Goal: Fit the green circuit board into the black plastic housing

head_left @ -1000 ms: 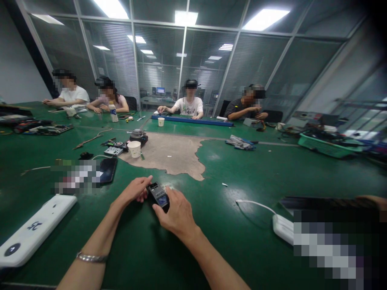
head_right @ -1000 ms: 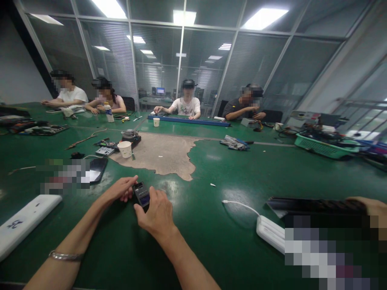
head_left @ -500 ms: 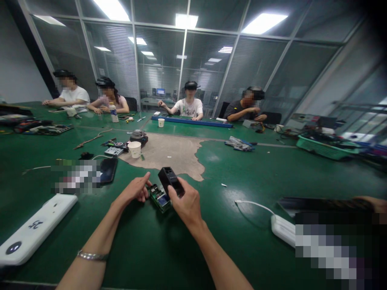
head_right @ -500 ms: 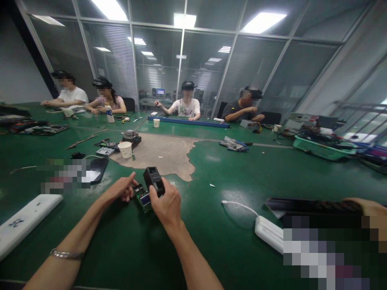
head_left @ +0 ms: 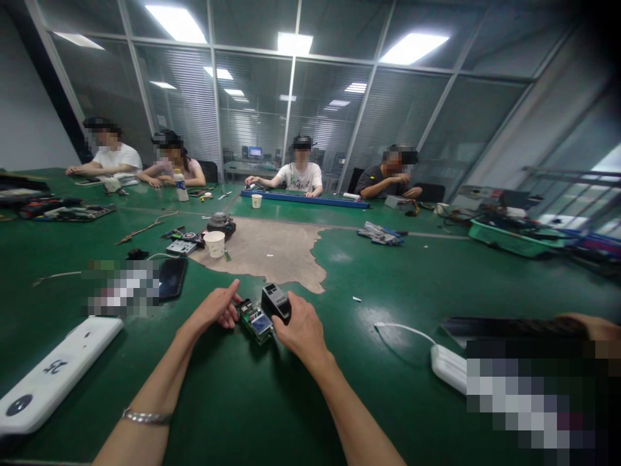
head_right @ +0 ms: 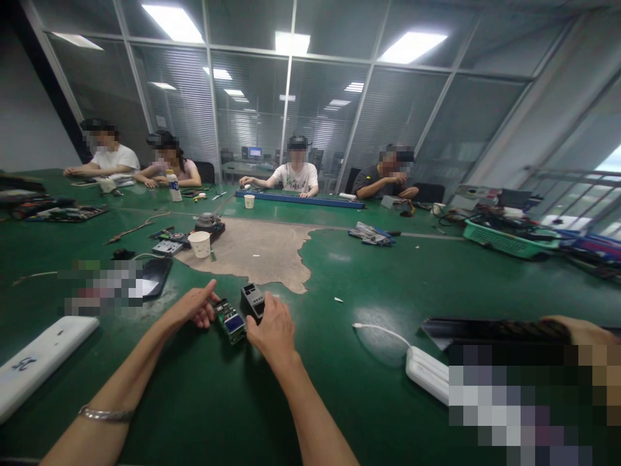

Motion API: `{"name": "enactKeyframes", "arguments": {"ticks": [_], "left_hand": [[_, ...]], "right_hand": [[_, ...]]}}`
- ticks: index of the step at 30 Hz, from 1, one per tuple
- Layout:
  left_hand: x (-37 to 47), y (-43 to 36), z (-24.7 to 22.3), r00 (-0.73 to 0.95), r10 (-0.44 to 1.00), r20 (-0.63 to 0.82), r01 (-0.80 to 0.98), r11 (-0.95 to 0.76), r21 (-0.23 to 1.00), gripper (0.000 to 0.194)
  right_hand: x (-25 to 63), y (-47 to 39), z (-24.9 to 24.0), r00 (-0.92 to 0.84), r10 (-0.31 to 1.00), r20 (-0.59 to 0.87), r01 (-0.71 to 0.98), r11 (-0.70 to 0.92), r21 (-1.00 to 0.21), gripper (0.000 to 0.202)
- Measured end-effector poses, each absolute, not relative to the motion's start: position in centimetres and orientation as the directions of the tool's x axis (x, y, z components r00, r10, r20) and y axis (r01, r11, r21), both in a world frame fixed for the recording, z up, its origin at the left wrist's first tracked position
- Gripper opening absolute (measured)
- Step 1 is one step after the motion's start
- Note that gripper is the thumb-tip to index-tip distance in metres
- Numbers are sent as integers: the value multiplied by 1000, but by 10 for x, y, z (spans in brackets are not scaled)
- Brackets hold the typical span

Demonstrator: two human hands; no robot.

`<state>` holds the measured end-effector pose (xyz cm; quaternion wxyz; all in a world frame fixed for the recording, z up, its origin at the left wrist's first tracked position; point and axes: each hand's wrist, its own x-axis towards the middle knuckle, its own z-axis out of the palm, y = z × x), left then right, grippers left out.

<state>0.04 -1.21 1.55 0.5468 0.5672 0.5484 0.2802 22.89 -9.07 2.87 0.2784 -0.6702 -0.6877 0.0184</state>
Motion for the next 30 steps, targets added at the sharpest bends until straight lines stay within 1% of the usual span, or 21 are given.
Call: {"name": "enactKeyframes", "arguments": {"ticks": [1,3,6,8,11,13,16,20,24,28,30], "left_hand": [[0,-12,16,241,927,-289,304,211,929,79],[0,-12,16,242,922,-302,277,232,932,77],[0,-12,16,251,914,-318,251,256,934,77],[1,-13,16,261,910,-323,250,260,933,79],[2,-16,19,276,910,-309,250,243,937,80],[3,-17,21,279,914,-294,245,228,942,79],[3,-19,22,277,916,-289,233,228,945,78],[3,-17,20,274,915,-296,230,237,944,74],[2,-17,18,293,913,-285,251,214,944,76],[2,-17,17,287,918,-274,269,197,943,78],[2,-17,16,275,922,-271,272,196,942,80]], "right_hand": [[229,-91,28,47,927,372,913,112,-393,60],[230,-91,28,36,930,366,915,117,-386,58],[231,-91,34,47,940,338,906,102,-411,42],[230,-92,41,72,927,369,875,119,-469,35],[226,-94,50,57,879,473,789,251,-561,37],[222,-96,52,4,853,522,738,350,-577,39],[214,-100,50,-73,838,541,731,415,-543,41],[207,-106,46,-133,829,543,761,436,-480,42],[204,-111,45,-182,820,543,778,458,-431,44],[203,-112,43,-218,833,509,799,452,-396,44],[203,-113,42,-220,850,478,817,429,-387,47]]}}
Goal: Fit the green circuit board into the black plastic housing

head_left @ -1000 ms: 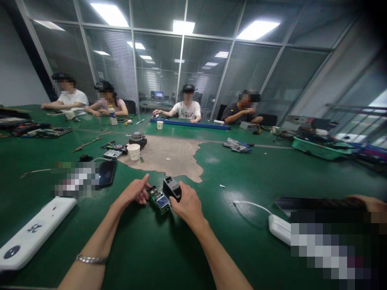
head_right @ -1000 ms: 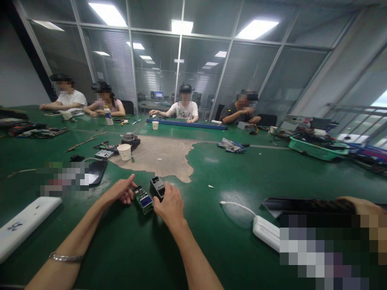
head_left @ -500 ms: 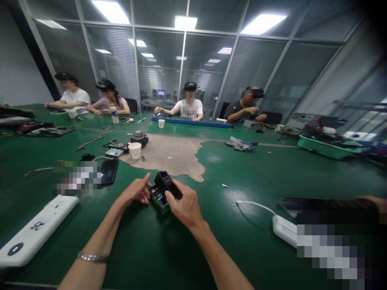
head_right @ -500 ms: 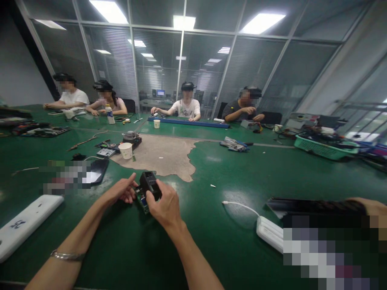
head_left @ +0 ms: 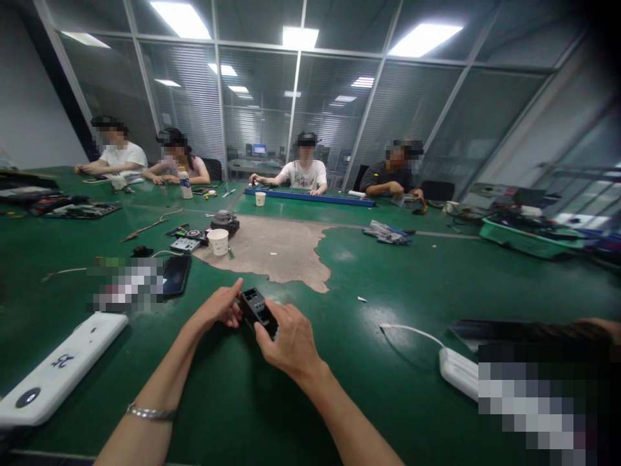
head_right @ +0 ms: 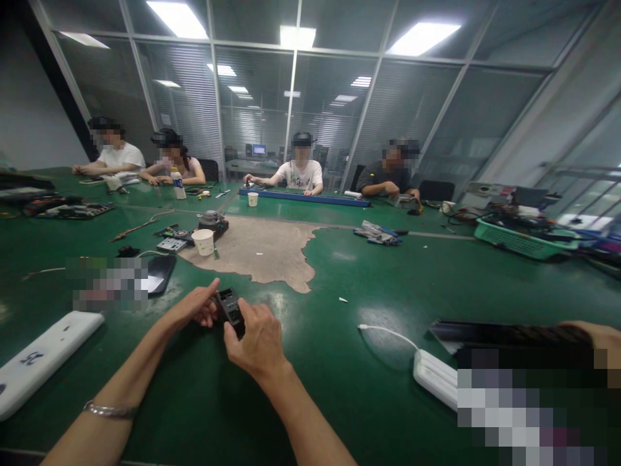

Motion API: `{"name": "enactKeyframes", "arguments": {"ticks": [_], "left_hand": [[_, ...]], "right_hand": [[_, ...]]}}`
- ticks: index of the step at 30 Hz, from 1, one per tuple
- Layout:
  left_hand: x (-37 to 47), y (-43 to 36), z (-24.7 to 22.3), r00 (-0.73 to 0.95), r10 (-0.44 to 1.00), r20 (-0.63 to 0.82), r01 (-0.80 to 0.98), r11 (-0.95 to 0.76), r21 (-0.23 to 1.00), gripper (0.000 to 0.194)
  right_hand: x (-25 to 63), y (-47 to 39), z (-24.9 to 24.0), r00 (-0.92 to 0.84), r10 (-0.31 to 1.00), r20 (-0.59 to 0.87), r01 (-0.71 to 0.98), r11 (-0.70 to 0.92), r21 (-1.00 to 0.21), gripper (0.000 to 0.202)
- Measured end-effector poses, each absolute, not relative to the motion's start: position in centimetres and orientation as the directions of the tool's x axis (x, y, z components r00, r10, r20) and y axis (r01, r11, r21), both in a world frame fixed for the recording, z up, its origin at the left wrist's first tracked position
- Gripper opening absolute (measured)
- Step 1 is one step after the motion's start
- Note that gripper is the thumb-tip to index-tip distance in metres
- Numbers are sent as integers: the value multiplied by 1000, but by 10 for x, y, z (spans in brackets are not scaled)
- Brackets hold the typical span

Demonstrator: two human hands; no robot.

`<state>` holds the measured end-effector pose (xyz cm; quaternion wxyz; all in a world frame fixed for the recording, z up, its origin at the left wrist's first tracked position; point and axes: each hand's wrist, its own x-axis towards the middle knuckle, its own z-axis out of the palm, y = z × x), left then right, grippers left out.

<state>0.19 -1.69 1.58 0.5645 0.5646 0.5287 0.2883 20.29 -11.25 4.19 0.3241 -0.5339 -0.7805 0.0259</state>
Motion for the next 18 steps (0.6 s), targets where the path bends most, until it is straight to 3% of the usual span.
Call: {"name": "enactKeyframes", "arguments": {"ticks": [6,18], "left_hand": [[1,-17,18,283,920,-271,340,168,925,89],[2,-17,15,284,920,-270,333,169,928,84]], "right_hand": [[203,-114,38,-222,899,376,860,363,-360,63],[198,-115,35,-181,920,348,880,309,-361,37]]}}
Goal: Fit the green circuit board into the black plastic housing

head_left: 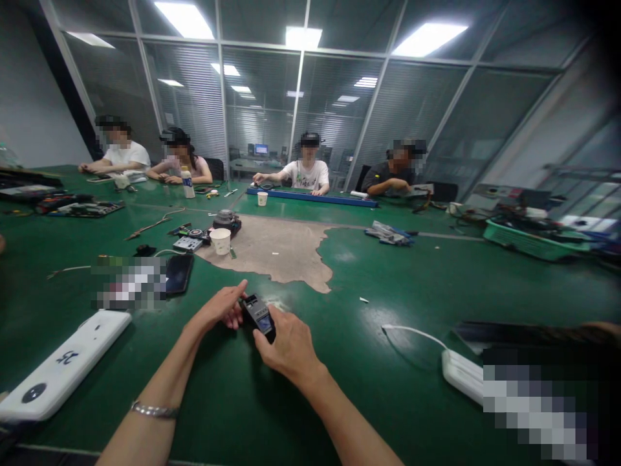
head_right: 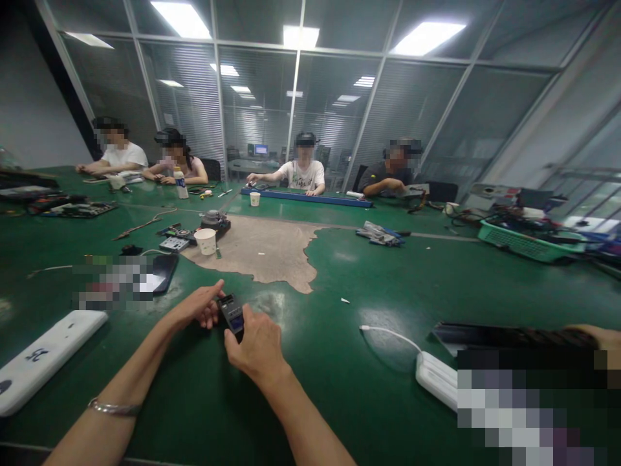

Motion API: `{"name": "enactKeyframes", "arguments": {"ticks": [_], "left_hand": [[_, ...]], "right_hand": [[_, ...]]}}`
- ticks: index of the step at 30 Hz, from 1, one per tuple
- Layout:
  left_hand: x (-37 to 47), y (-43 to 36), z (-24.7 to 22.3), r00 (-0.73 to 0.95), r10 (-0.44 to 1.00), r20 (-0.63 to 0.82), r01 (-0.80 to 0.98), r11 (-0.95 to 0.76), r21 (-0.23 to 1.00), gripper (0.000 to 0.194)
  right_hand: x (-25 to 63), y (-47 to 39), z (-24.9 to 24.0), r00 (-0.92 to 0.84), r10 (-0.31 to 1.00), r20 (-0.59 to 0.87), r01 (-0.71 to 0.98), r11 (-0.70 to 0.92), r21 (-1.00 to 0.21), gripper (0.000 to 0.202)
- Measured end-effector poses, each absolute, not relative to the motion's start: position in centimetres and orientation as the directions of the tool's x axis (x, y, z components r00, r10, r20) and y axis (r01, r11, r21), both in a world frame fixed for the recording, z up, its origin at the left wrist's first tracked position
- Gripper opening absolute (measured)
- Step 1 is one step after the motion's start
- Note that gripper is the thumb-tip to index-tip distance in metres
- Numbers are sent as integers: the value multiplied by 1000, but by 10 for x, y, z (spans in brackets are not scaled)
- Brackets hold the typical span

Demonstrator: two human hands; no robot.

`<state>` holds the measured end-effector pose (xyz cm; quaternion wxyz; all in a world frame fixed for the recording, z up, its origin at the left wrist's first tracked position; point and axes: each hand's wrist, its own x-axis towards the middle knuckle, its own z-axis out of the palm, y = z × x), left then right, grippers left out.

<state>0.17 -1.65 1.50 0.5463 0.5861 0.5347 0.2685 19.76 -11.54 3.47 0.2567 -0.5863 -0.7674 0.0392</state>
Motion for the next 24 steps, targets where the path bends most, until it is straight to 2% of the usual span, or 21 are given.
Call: {"name": "enactKeyframes", "arguments": {"ticks": [7,16,20,24], "left_hand": [[1,-14,12,274,919,-285,321,192,927,80],[2,-20,22,299,904,-304,296,215,931,84],[3,-21,23,290,904,-312,299,224,927,83],[3,-17,21,296,890,-346,300,258,918,79]], "right_hand": [[197,-113,37,-118,907,405,853,301,-426,29],[214,-99,50,78,875,478,725,280,-630,40],[229,-89,44,169,902,398,796,114,-595,42],[235,-85,36,179,934,309,858,6,-514,41]]}}
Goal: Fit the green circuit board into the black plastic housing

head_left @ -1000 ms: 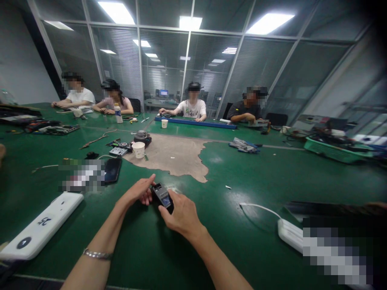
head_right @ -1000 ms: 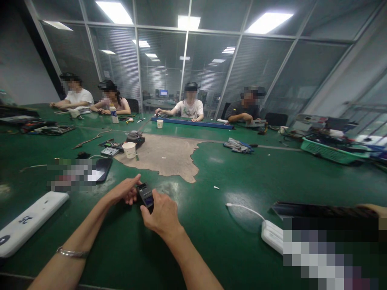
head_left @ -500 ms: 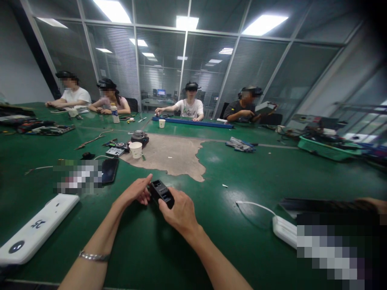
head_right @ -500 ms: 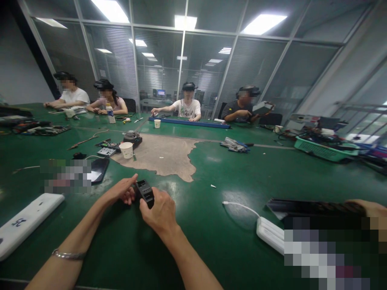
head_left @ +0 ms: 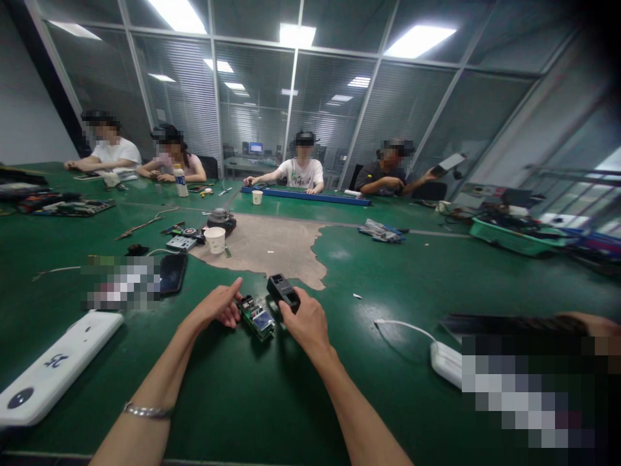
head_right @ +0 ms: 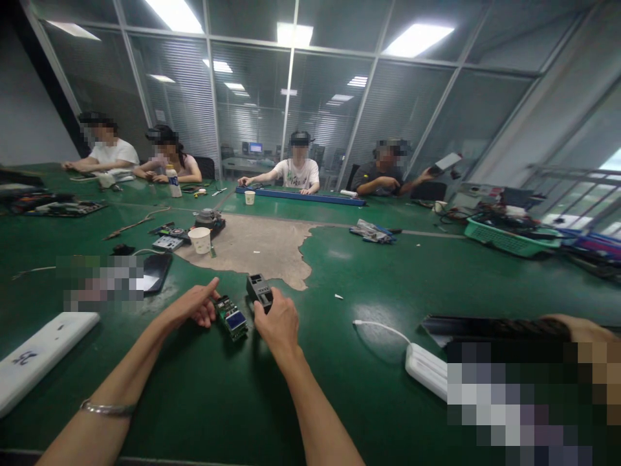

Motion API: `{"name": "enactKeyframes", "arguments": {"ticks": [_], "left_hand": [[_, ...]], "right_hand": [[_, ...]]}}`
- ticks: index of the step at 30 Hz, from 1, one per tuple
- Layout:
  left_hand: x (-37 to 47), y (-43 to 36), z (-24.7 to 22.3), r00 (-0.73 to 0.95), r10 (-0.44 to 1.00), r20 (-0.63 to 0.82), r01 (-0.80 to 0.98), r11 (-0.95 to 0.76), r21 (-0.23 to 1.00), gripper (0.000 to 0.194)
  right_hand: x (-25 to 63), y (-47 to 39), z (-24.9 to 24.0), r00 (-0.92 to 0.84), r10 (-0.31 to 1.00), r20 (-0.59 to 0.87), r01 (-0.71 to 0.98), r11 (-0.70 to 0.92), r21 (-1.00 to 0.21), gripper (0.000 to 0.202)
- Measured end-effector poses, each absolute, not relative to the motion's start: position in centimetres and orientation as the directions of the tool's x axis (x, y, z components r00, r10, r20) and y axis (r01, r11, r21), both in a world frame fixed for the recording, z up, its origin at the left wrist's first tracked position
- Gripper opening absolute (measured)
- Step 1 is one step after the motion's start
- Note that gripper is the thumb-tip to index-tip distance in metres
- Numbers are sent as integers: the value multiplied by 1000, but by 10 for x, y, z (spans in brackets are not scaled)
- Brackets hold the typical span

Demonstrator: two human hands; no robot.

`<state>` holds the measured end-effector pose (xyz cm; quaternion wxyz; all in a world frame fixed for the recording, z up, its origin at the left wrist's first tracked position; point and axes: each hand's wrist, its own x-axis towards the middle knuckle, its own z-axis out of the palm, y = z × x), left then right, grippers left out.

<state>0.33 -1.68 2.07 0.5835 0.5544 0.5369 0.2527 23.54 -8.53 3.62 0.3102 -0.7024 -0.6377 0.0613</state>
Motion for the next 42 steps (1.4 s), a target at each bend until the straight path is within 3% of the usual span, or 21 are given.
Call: {"name": "enactKeyframes", "arguments": {"ticks": [4,9,14,18,23,34,42], "left_hand": [[3,-15,18,290,892,-348,275,271,922,77],[3,-19,22,287,899,-330,275,252,928,77],[3,-20,23,292,900,-324,257,253,933,74],[3,-19,21,293,896,-334,259,263,930,74],[2,-18,19,308,891,-334,250,263,932,73],[4,-20,22,289,897,-333,244,268,932,76],[2,-16,14,310,895,-321,267,243,933,77]], "right_hand": [[236,-87,31,115,958,264,900,12,-435,39],[239,-86,30,80,938,338,902,77,-425,64],[242,-86,35,63,950,305,903,77,-424,43],[240,-88,47,100,934,342,855,95,-511,27],[228,-97,59,-6,887,461,688,338,-642,31],[210,-116,60,-168,847,504,810,410,-419,41],[209,-120,59,-254,867,429,832,422,-359,41]]}}
